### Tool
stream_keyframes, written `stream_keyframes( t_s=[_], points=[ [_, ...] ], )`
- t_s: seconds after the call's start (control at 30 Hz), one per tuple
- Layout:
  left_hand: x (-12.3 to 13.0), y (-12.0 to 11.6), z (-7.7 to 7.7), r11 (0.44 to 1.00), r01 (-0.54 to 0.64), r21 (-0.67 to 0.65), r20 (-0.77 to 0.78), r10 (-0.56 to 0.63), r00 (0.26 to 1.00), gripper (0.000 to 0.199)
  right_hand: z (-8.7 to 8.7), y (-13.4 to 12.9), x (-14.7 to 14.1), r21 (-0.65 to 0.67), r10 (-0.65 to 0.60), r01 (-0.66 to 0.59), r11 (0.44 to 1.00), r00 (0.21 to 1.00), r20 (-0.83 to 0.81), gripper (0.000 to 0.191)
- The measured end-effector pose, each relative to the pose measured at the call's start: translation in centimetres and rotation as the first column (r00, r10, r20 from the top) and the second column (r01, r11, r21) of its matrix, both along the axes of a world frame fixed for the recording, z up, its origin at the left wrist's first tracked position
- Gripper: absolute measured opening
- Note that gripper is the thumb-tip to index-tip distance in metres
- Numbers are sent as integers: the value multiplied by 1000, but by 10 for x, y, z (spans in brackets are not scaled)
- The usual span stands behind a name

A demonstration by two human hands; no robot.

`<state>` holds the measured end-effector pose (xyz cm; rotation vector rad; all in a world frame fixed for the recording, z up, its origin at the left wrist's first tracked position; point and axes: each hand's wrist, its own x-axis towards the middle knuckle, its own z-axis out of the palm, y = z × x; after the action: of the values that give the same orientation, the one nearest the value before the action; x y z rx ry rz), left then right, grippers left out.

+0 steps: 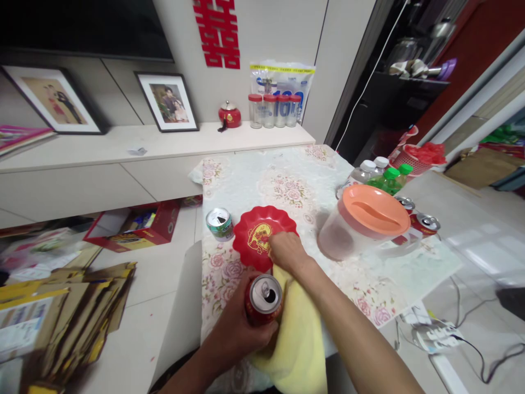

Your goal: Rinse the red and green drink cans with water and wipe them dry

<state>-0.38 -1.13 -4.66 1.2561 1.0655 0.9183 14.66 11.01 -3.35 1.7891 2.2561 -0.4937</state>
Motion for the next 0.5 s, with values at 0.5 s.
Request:
stream_keyframes(
  t_s=[0.5],
  points=[
    [-3, 15, 19, 996, -92, 21, 96, 89, 991, 54, 31, -68, 69, 146, -212, 418, 897, 695, -687, 39]
  ],
)
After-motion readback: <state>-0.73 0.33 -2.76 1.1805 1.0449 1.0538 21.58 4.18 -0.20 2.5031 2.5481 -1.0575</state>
